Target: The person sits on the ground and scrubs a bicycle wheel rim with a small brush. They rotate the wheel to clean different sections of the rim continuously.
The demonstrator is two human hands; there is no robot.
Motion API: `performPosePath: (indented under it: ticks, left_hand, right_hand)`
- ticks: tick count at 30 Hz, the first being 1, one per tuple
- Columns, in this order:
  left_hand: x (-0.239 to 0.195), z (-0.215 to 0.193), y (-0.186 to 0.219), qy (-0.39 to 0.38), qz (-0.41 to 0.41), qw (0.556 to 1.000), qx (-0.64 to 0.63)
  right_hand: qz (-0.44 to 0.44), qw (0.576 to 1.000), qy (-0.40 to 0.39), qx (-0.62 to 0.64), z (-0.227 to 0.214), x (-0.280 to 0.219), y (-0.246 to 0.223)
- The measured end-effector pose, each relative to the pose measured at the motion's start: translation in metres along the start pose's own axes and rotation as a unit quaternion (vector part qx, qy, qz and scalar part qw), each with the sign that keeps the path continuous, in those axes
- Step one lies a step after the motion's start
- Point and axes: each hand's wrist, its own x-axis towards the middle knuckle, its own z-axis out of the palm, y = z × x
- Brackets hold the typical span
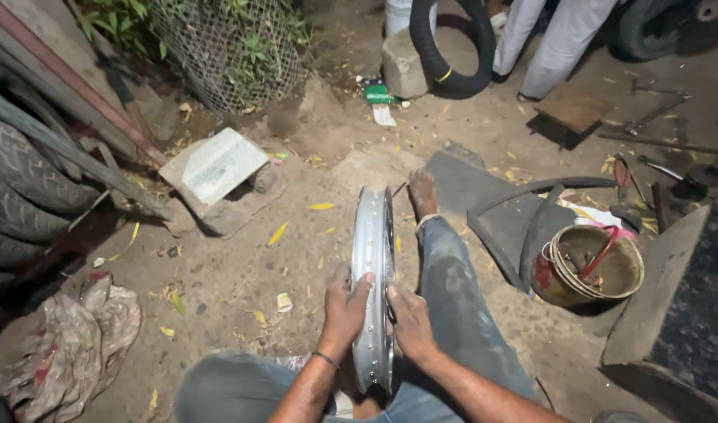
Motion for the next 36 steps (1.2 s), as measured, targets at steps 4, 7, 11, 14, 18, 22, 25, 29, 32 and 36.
performPosePath:
  ticks: [4,7,11,14,18,22,25,29,32,36]
  left_hand:
    - [0.003,0.011,-0.003,-0.011,-0.029,0.997,-0.064]
    - [-0.005,0.014,0.004,-0.029,-0.036,0.997,-0.068]
    - [-0.010,0.012,0.019,-0.035,-0.113,0.981,-0.151]
    - [-0.013,0.011,0.017,-0.053,-0.152,0.969,-0.188]
    - [-0.020,0.010,0.016,-0.064,-0.191,0.950,-0.238]
    - [-0.018,0.006,0.030,-0.054,-0.203,0.949,-0.234]
    - [-0.017,0.010,0.031,-0.073,-0.200,0.942,-0.259]
    - [-0.031,0.007,0.025,-0.066,-0.202,0.944,-0.252]
    - [-0.027,-0.002,0.030,-0.049,-0.195,0.949,-0.242]
    - [-0.030,0.005,0.033,-0.020,-0.136,0.960,-0.243]
  right_hand:
    - [-0.140,0.984,0.005,-0.106,-0.009,0.012,-0.002]
    - [-0.122,0.980,0.000,-0.157,-0.029,0.020,-0.003]
    - [-0.013,0.992,-0.035,-0.121,-0.042,0.041,-0.008]
    - [-0.064,0.987,-0.016,-0.149,-0.040,0.047,-0.001]
    - [-0.143,0.959,0.013,-0.244,-0.050,0.035,0.001]
    - [-0.119,0.967,-0.024,-0.225,-0.063,0.046,-0.025]
    - [-0.162,0.953,-0.088,-0.242,-0.080,0.054,-0.033]
    - [-0.157,0.925,-0.124,-0.324,-0.084,0.040,-0.032]
    - [-0.160,0.930,-0.159,-0.289,-0.067,0.052,-0.054]
    - [-0.147,0.943,-0.075,-0.290,-0.053,0.073,-0.080]
